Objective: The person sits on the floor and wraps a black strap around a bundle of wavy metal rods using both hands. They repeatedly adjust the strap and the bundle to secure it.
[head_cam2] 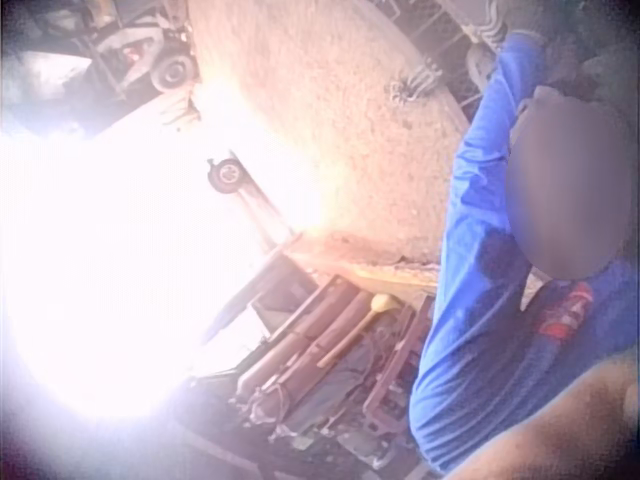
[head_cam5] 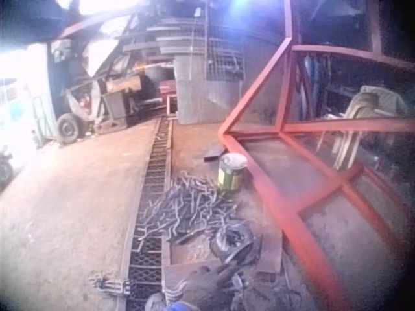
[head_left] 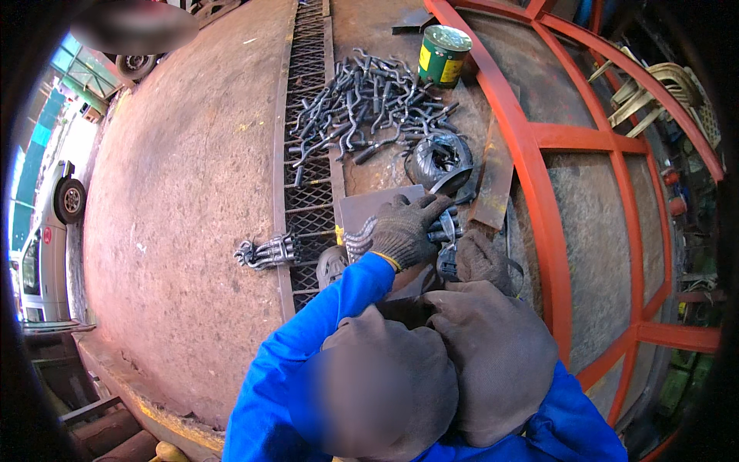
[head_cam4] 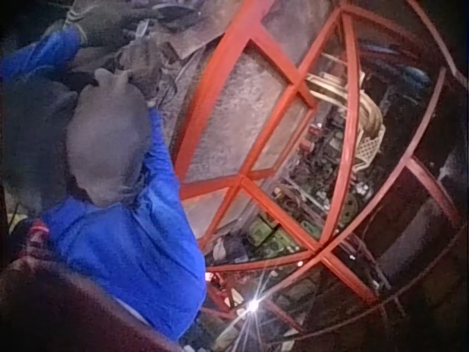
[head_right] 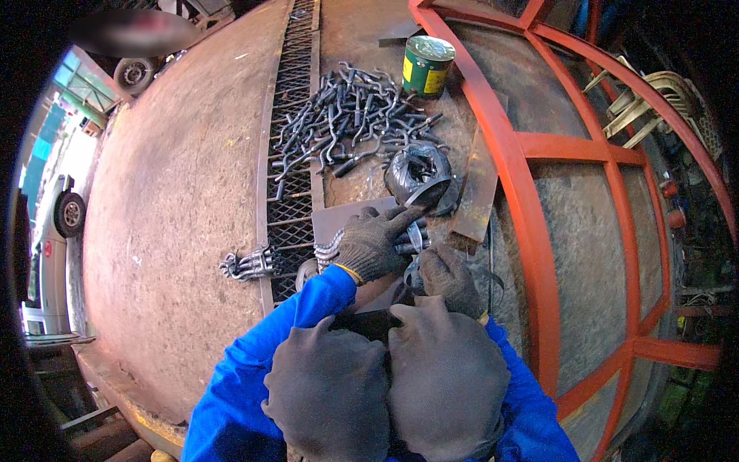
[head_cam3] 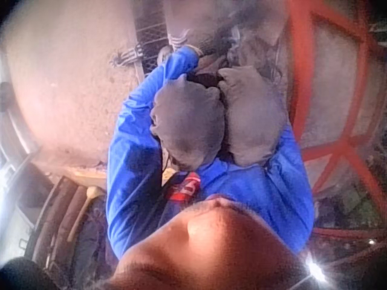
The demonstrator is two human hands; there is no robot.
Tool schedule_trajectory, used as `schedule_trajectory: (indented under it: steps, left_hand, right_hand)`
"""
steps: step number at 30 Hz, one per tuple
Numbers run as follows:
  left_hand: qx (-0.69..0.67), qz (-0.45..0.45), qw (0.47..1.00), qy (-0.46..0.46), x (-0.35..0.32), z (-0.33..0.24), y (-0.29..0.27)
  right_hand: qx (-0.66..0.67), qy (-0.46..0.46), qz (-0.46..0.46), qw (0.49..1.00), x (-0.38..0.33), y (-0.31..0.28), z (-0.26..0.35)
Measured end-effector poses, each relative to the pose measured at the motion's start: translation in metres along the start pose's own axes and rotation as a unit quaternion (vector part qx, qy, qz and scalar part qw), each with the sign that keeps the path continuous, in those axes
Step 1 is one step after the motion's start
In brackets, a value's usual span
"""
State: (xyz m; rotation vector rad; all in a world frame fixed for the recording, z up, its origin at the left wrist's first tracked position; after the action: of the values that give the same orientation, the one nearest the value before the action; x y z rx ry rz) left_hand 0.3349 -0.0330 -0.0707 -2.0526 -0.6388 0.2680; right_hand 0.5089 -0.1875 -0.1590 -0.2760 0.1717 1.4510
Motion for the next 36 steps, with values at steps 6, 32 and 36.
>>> schedule_trajectory:
  steps: [6,32,36]
  left_hand:
    - [-0.037,0.0,0.999,-0.012,-0.001,0.0,-0.006]
    - [0.045,-0.011,0.998,0.029,0.005,-0.001,0.006]
    - [0.119,0.001,0.992,0.029,0.005,0.005,0.01]
  right_hand:
    - [-0.264,0.016,0.082,0.961,-0.047,0.007,0.009]
    - [-0.033,0.024,-0.111,0.993,-0.044,0.039,0.103]
    - [-0.137,0.007,-0.055,0.989,-0.052,0.051,0.061]
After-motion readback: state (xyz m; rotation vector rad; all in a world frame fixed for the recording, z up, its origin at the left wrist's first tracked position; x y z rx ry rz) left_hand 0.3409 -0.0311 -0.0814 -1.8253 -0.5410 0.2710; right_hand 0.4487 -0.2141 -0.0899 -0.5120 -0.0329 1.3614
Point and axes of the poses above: each hand's wrist, its own x-axis towards the middle knuckle, its own y-axis out of the palm, z = x × y, the point moved 1 cm from there along x, towards the middle knuckle, and after that the axes turned 11 degrees about y, right-handed, at the moved point
